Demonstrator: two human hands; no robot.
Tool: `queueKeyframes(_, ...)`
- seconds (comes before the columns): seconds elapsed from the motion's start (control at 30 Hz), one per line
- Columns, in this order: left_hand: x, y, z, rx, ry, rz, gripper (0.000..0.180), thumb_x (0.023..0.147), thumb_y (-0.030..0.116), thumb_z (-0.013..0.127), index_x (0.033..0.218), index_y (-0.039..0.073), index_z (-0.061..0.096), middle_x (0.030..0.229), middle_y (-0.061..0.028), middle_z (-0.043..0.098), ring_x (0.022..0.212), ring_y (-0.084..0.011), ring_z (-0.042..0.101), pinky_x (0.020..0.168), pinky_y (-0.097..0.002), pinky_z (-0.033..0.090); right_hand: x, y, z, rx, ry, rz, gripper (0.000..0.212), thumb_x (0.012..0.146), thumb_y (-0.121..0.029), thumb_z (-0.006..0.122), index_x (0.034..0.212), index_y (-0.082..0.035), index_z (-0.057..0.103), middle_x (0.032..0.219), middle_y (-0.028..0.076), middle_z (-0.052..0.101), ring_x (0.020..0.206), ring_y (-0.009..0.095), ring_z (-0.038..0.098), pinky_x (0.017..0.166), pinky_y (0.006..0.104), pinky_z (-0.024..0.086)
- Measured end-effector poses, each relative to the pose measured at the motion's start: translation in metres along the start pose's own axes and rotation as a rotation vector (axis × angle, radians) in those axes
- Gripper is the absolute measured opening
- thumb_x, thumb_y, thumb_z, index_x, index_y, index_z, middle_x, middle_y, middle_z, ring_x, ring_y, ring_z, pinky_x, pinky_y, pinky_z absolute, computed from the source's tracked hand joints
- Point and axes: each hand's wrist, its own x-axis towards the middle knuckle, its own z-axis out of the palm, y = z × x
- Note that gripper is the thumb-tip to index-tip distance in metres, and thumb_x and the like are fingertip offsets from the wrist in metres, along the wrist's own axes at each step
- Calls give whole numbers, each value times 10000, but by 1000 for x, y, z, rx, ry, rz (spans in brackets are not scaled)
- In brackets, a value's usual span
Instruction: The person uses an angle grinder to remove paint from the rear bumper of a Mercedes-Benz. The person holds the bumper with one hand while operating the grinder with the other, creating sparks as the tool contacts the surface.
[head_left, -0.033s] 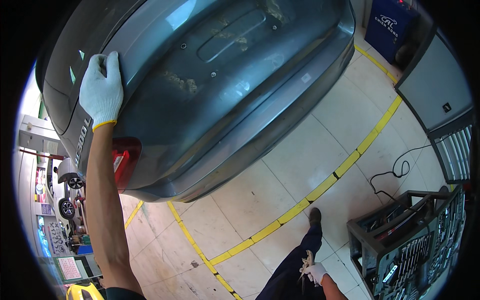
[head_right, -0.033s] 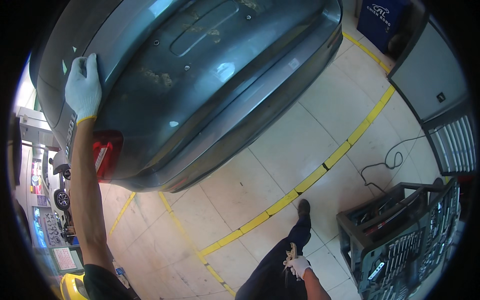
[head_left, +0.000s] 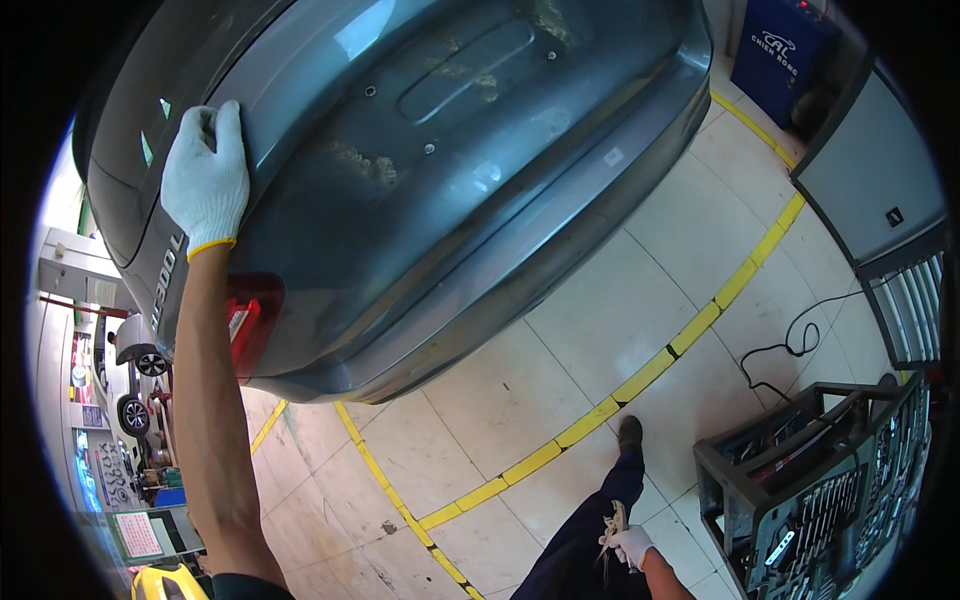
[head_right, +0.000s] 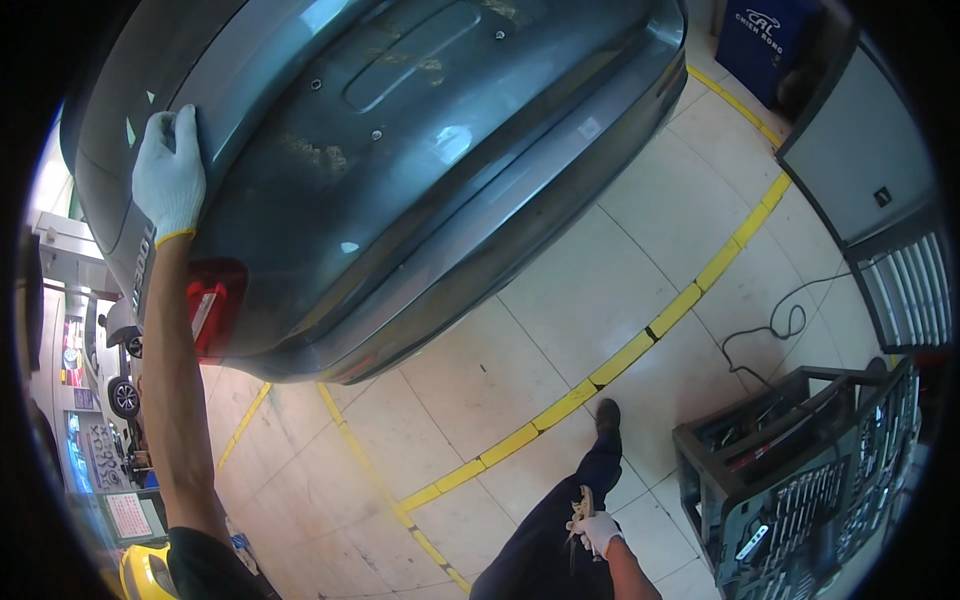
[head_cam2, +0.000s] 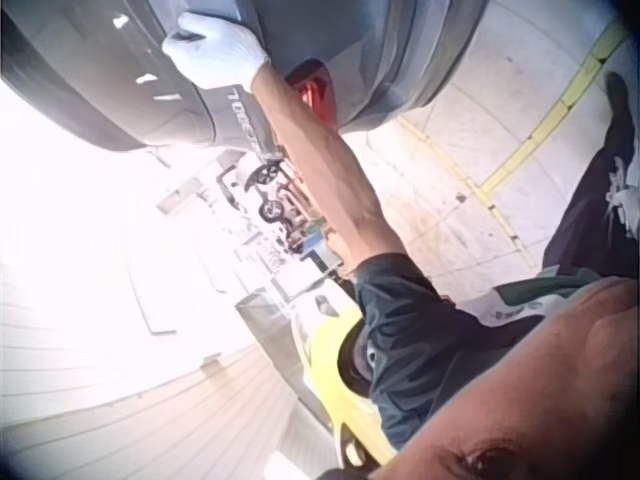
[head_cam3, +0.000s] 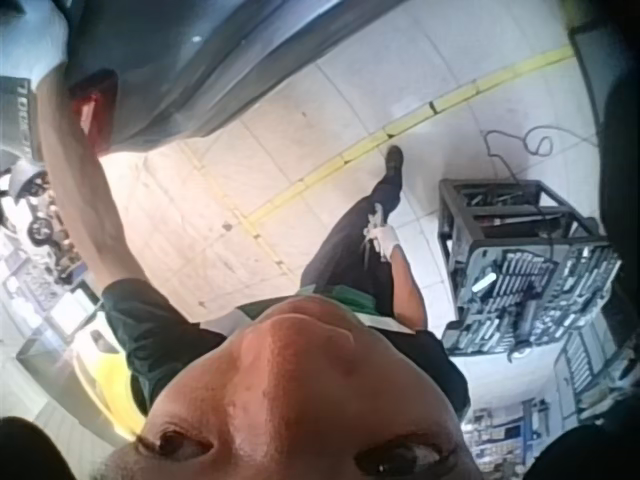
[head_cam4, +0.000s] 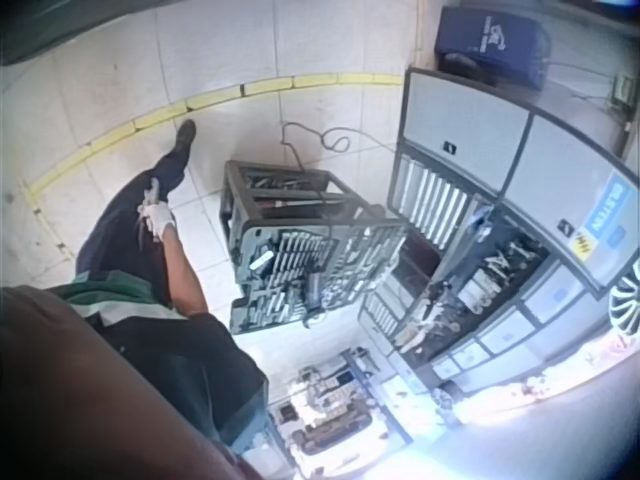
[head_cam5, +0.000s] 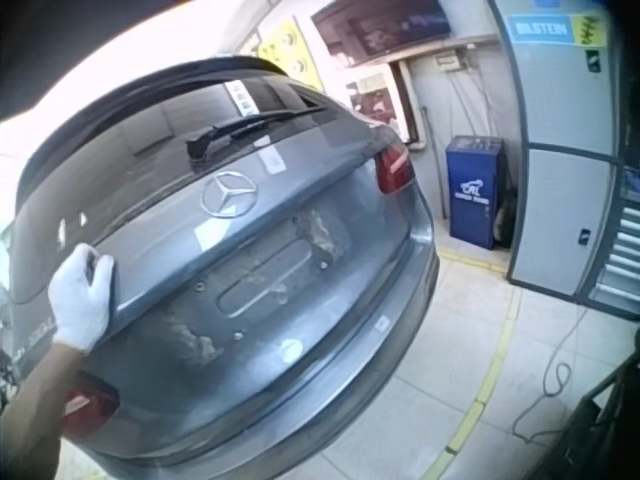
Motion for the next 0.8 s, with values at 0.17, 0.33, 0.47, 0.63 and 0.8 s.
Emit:
queueKeyframes(0.17, -1, 8, -3, -6, -11, -8, 390, 980, 480, 605, 1003, 105, 710, 811, -96, 715, 757, -289, 701, 682, -387, 530, 1, -6, 4, -128, 21, -42, 140, 794, 4, 627, 917, 1, 695, 738, 60, 685, 469, 122, 513, 406, 297, 406)
queueKeyframes(0.33, 0, 5, -2, -7, -25, 0, 407, 985, 494, 591, 1016, 105, 705, 835, -109, 717, 788, -311, 699, 705, -397, 530, 3, -5, -2, -191, 38, -34, 60, 821, -36, 668, 874, -31, 696, 625, 43, 610, 431, 134, 502, 392, 303, 391)
queueKeyframes(0.47, 0, 2, -1, 18, -73, -27, 433, 995, 519, 567, 1065, 113, 699, 874, -135, 721, 825, -323, 704, 748, -405, 528, 2, -10, 0, -277, 44, -61, 50, 841, -81, 709, 823, -56, 670, 559, 39, 556, 398, 145, 494, 377, 314, 379)
queueKeyframes(0.63, 0, 1, -1, 38, -62, -26, 442, 997, 527, 555, 1065, 115, 698, 889, -134, 726, 835, -328, 705, 755, -406, 530, -2, -11, -2, -366, 110, -81, 67, 847, -93, 716, 833, -54, 663, 593, 52, 594, 411, 143, 506, 386, 314, 380)
queueKeyframes(0.8, 2, 3, -2, 27, -16, 21, 416, 984, 493, 583, 1000, 95, 703, 857, -108, 732, 811, -330, 712, 698, -417, 537, 12, 2, -23, -95, -120, 81, 40, 919, -56, 658, 957, -56, 670, 661, 28, 609, 432, 81, 390, 392, 248, 308)
